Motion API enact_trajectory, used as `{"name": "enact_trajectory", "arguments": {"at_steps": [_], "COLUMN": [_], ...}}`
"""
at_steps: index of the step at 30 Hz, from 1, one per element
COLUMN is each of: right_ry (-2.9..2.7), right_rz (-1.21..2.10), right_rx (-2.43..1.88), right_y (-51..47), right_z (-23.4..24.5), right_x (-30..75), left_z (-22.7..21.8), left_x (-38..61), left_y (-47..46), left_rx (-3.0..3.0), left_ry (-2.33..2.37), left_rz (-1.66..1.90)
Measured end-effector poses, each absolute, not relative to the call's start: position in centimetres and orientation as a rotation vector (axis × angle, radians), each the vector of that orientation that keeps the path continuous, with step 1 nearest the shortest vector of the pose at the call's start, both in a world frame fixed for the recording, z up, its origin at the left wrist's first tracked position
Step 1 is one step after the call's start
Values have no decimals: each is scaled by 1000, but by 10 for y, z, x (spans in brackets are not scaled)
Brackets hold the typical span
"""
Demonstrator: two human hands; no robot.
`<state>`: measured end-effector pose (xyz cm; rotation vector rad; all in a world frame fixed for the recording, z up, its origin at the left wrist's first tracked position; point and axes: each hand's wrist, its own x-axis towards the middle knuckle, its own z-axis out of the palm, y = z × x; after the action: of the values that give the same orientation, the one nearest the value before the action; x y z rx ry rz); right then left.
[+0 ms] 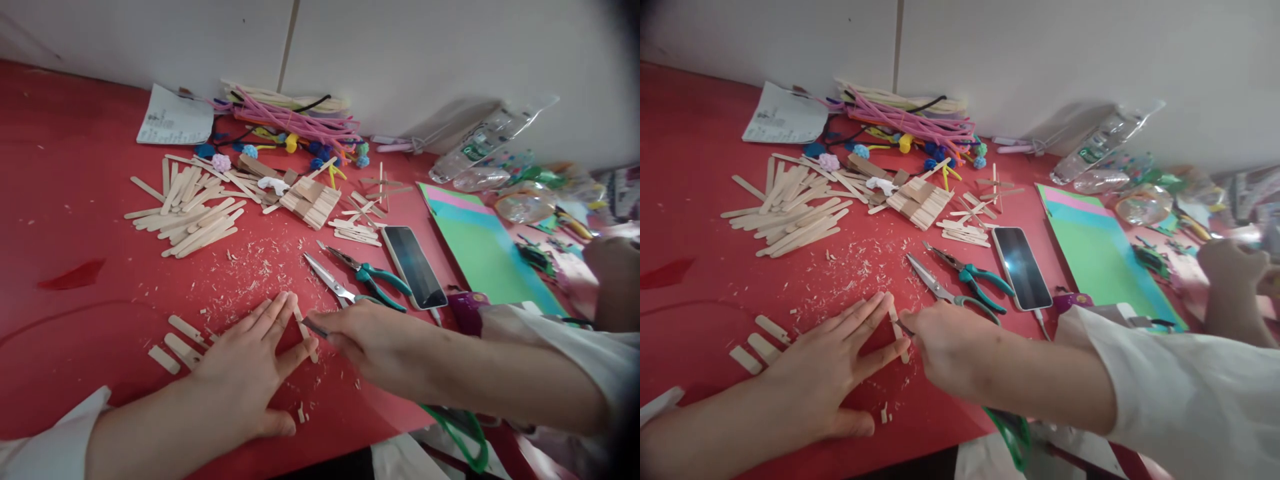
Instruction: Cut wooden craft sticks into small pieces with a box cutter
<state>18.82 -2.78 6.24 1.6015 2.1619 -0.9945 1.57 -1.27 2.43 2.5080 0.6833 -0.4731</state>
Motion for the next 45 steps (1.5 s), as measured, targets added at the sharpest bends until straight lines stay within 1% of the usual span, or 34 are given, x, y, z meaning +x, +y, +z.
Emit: {"name": "enact_trajectory", "arguments": {"at_steps": [3, 8, 13, 16, 18, 19, 22, 23, 25, 28, 33, 40, 45], "right_ry": [2052, 1856, 1687, 1572, 1698, 1823, 2181, 2241, 2331, 2435, 2464, 2344, 2178], "right_rz": [-1178, -1649, -2034, -2164, -2065, -1935, -1402, -1271, -1109, -1017, -978, -797, -785], "right_rx": [1742, 1959, 2047, 2022, 2031, 2037, 1966, 1916, 1835, 1784, 1778, 1684, 1592], "right_y": [-30, -40, -49, -51, -52, -53, -57, -58, -59, -61, -63, -58, -50], "right_z": [59, 47, 32, 30, 32, 34, 39, 40, 40, 38, 37, 46, 52], "right_x": [188, 195, 207, 210, 210, 210, 209, 208, 208, 207, 205, 200, 192], "left_z": [20, 8, 10, 11, 10, 10, 10, 11, 12, 14, 16, 18, 17], "left_x": [15, 11, 9, 8, 6, 6, 6, 6, 7, 7, 9, 12, 12], "left_y": [-14, -18, -19, -20, -20, -20, -20, -20, -20, -20, -20, -19, -19], "left_rx": [2504, 2525, 2602, 2638, 2660, 2673, 2686, 2683, 2676, 2681, 2679, 2645, 2596], "left_ry": [698, 706, 706, 686, 670, 673, 680, 682, 688, 689, 696, 711, 699], "left_rz": [-429, -289, -332, -296, -244, -237, -245, -251, -259, -265, -323, -379, -423]}}
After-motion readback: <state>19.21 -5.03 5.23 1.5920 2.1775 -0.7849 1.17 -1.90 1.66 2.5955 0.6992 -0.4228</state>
